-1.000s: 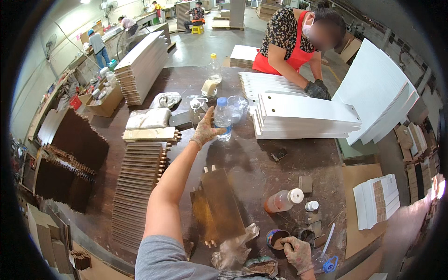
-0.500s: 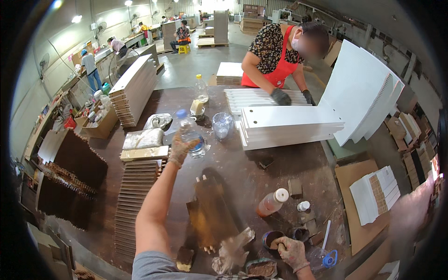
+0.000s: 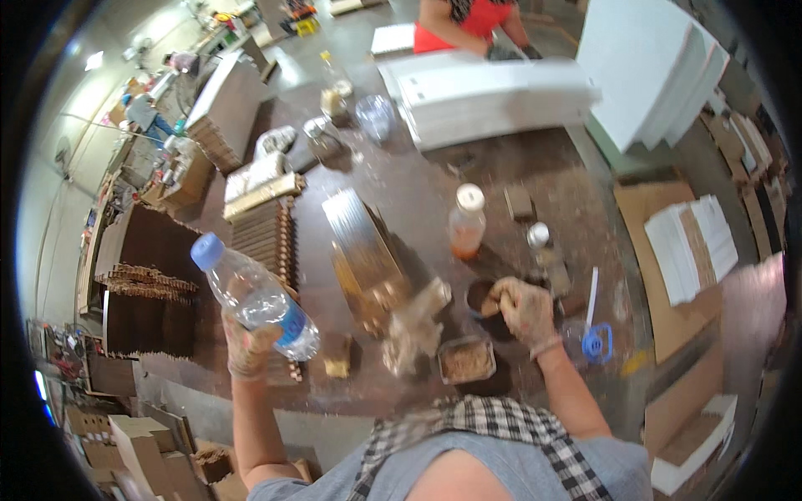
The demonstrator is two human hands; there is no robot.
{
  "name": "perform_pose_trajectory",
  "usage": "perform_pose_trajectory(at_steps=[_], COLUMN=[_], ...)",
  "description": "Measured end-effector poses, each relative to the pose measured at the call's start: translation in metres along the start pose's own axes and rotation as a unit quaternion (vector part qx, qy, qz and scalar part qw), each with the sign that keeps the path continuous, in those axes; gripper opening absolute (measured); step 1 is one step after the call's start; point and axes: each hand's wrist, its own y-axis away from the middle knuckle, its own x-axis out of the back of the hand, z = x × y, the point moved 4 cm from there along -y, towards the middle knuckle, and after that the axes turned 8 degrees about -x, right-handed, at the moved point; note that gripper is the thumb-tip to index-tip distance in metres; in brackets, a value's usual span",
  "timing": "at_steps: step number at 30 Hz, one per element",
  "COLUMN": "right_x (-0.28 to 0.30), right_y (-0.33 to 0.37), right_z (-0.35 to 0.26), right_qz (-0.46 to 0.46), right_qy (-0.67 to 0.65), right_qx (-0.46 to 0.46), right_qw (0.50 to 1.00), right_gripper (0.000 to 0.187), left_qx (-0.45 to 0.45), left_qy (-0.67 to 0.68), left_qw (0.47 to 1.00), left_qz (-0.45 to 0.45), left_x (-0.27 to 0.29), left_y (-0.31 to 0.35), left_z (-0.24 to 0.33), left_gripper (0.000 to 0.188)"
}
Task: The person stirs a dark liquid in a cup using a stick, adds water from a bottle, and then uses a sponge to apply the mixture to a stack of wooden slats.
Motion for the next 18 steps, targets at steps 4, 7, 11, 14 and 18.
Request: perform_pose_trajectory(at_steps=[4,7,11,14,18], right_x=[0.011,0.023,0.029,0.03,0.032], right_y=[0.004,0.012,0.018,0.021,0.024], right_z=[-0.003,0.001,-0.002,-0.004,0.0], right_qz=[-0.016,-0.026,-0.038,-0.02,0.004], right_qy=[-0.014,-0.008,-0.051,-0.078,-0.1], right_qx=[-0.025,-0.063,-0.108,-0.093,-0.083], right_qw=[0.999,0.998,0.992,0.992,0.992], right_gripper=[0.01,0.014,0.017,0.016,0.015], left_qx=[0.242,0.179,0.301,0.34,0.372], left_qy=[0.115,-0.027,0.014,0.035,-0.017], left_qw=[0.963,0.956,0.903,0.873,0.827], left_qz=[0.009,-0.232,-0.306,-0.349,-0.422], left_x=[-0.047,-0.104,-0.15,-0.165,-0.174], left_y=[0.082,0.088,0.088,0.088,0.075], left_z=[-0.039,-0.039,-0.048,-0.061,-0.078], left_gripper=[0.083,0.084,0.088,0.091,0.093])
